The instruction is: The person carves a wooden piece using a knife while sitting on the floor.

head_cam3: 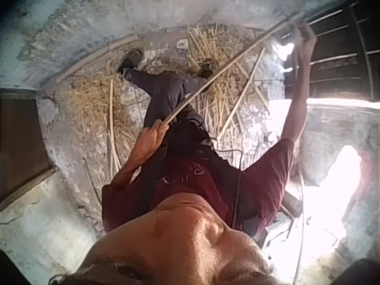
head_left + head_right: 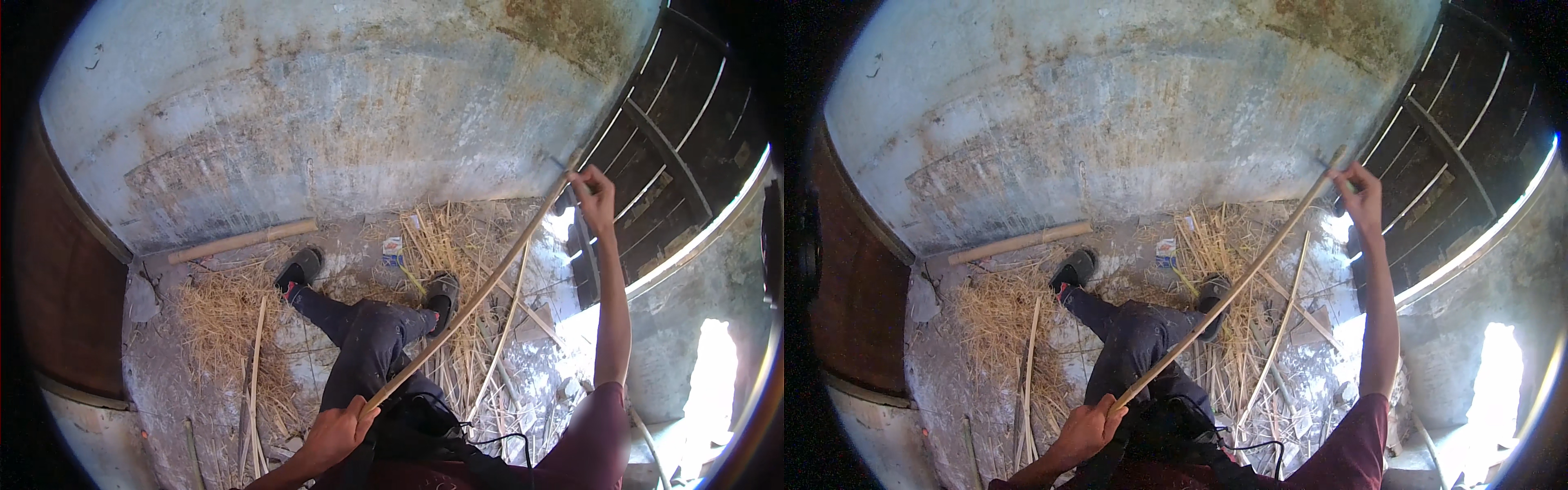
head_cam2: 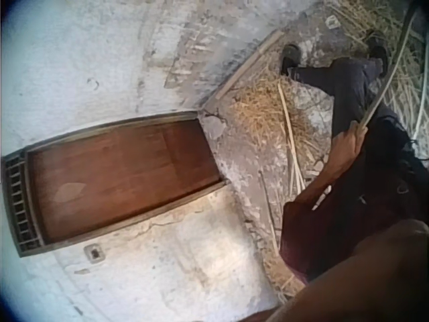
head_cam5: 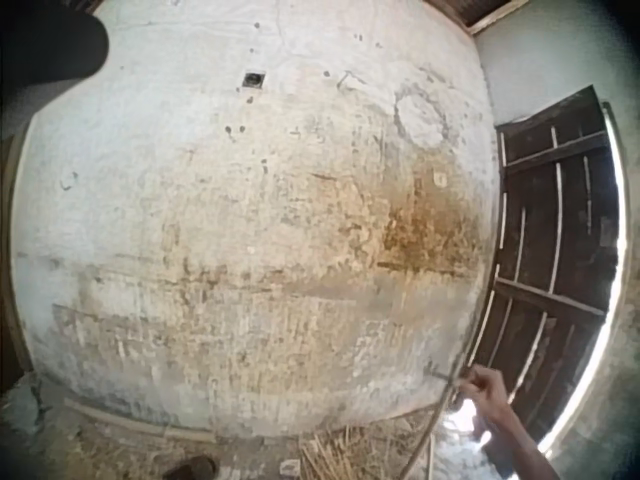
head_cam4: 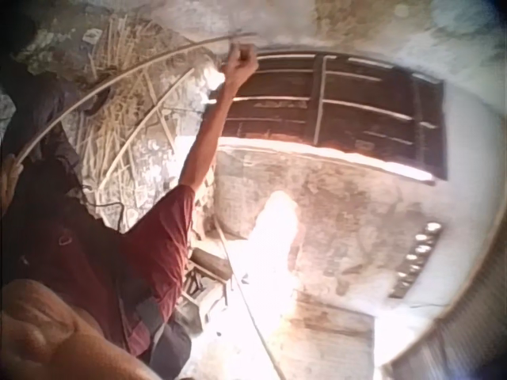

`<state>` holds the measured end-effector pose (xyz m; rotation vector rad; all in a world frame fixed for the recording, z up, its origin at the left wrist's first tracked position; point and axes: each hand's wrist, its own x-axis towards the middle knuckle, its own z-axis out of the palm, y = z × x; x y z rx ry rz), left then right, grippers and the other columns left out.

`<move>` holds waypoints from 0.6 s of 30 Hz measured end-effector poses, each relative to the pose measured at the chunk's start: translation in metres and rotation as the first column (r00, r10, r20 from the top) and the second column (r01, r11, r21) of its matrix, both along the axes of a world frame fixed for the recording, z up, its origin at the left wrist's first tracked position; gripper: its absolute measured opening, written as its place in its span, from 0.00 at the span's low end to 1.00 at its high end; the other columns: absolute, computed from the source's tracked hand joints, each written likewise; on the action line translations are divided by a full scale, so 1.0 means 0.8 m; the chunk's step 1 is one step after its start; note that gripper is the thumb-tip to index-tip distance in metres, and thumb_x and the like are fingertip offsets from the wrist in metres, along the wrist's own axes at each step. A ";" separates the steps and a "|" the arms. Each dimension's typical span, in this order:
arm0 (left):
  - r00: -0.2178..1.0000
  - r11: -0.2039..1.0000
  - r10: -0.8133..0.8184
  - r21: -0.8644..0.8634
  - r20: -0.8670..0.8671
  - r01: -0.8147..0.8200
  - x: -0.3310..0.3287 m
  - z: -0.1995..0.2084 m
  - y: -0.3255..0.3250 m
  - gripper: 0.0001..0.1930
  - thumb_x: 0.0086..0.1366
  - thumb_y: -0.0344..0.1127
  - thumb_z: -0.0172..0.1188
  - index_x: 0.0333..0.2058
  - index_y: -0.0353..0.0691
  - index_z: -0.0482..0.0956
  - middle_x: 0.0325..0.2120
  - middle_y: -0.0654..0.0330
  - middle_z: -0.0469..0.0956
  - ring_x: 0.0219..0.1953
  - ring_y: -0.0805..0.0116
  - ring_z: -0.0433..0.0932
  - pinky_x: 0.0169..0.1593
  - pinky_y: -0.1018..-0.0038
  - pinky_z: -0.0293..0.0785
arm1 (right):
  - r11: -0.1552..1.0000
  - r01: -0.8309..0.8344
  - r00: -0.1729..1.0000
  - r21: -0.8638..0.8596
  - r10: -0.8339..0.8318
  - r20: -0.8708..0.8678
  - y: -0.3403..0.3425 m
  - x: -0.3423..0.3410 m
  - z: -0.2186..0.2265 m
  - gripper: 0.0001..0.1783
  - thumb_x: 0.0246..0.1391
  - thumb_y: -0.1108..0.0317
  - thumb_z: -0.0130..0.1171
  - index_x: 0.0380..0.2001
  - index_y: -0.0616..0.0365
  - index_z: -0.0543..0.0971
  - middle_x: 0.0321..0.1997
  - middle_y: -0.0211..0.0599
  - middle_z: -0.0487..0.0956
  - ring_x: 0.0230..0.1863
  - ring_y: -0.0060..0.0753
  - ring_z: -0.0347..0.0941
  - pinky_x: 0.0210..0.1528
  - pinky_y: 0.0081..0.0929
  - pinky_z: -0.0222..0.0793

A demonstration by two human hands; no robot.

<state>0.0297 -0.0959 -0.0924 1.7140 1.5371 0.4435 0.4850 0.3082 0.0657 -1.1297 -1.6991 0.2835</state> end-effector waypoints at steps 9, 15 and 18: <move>0.997 1.000 -0.005 -0.021 0.076 0.007 -0.005 -0.012 0.001 0.23 0.81 0.50 0.49 0.48 0.30 0.74 0.16 0.47 0.73 0.17 0.42 0.76 0.24 0.51 0.68 | 0.965 0.188 0.922 0.185 -0.238 0.305 0.016 0.024 -0.014 0.18 0.67 0.60 0.66 0.27 0.59 0.75 0.20 0.21 0.72 0.24 0.12 0.63 0.29 0.19 0.61; 0.980 0.989 0.018 -0.147 0.198 0.011 -0.008 0.001 0.010 0.25 0.82 0.51 0.48 0.47 0.28 0.77 0.17 0.46 0.74 0.19 0.46 0.77 0.26 0.53 0.67 | 0.994 -0.071 0.969 -0.083 0.049 -0.244 0.016 0.013 -0.025 0.19 0.72 0.60 0.63 0.27 0.51 0.71 0.22 0.17 0.69 0.25 0.09 0.59 0.26 0.18 0.49; 0.959 0.987 0.004 -0.156 0.284 0.043 -0.008 0.002 0.013 0.26 0.82 0.52 0.47 0.46 0.28 0.78 0.18 0.45 0.74 0.20 0.48 0.77 0.28 0.55 0.67 | 0.999 0.012 0.953 0.038 0.000 -0.302 0.018 0.005 -0.030 0.18 0.68 0.57 0.68 0.28 0.53 0.75 0.22 0.17 0.70 0.25 0.11 0.59 0.27 0.18 0.52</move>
